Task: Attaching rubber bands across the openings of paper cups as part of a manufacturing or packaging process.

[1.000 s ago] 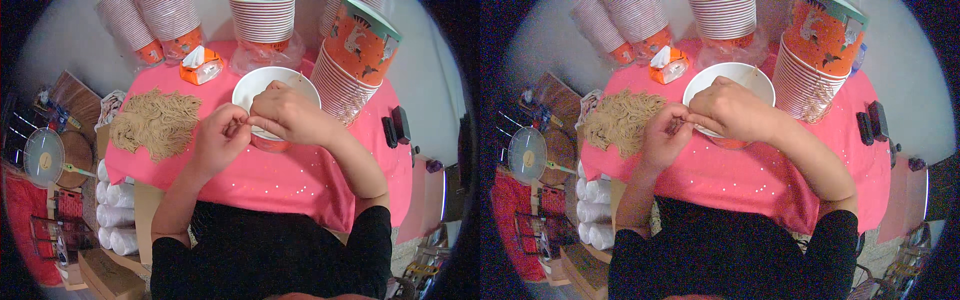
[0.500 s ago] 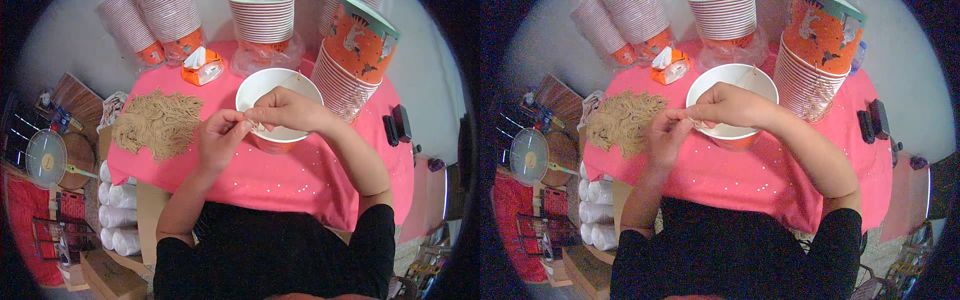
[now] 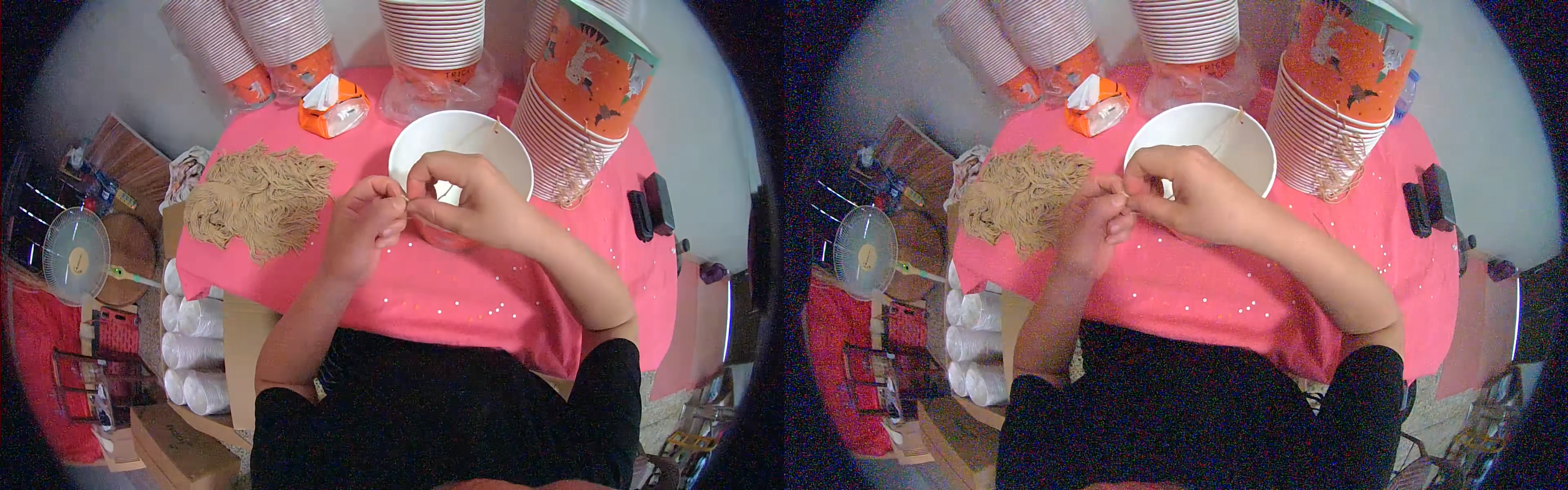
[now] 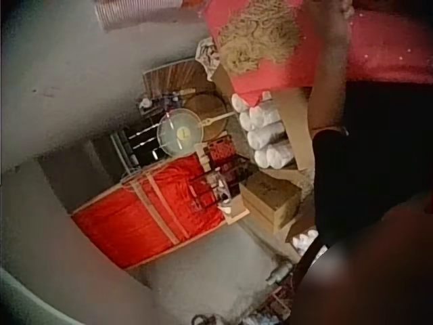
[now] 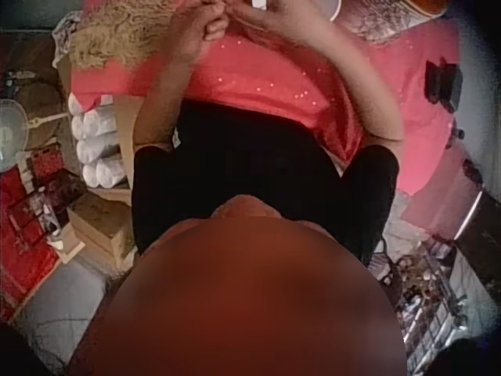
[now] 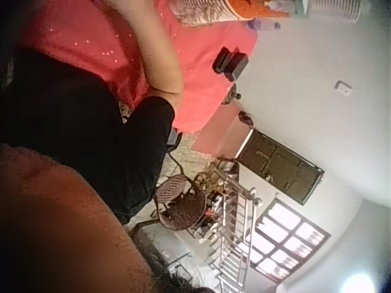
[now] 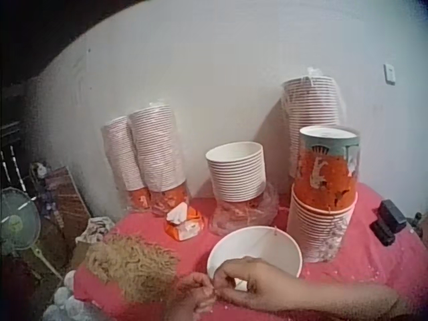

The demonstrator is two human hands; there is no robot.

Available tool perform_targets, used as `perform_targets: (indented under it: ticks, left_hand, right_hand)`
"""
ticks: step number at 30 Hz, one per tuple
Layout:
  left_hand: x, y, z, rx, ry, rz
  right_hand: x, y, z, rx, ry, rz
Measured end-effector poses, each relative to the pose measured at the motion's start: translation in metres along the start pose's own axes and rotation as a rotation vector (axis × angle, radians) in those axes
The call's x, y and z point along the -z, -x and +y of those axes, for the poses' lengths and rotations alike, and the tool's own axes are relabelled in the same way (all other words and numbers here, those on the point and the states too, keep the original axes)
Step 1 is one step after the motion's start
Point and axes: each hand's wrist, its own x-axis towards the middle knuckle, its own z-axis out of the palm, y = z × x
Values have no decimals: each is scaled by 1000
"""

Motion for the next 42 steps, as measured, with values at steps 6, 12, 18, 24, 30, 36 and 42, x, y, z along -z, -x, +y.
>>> perform_targets:
  ticks: [6,12,18,24,30,36,42]
  left_hand:
    - [4,2,1,81,126,-24]
    - [6,3,-4,52,150,-11]
    - [-2,6,-6,-44,-67,69]
    - [-10,8,3,-152,-410,92]
    - [-12,3,4,-298,-673,110]
    - [-14,8,1,-298,-695,116]
    - [-16,13,1,-300,-671,67]
  right_hand:
    - [1,2,2,55,81,7]
    - [1,6,4,182,259,74]
    - [3,7,4,182,285,77]
    - [2,6,4,157,331,96]
    - [5,7,2,107,356,62]
    - [14,10,0,109,429,-27]
    - [19,17,-3,96,386,-15]
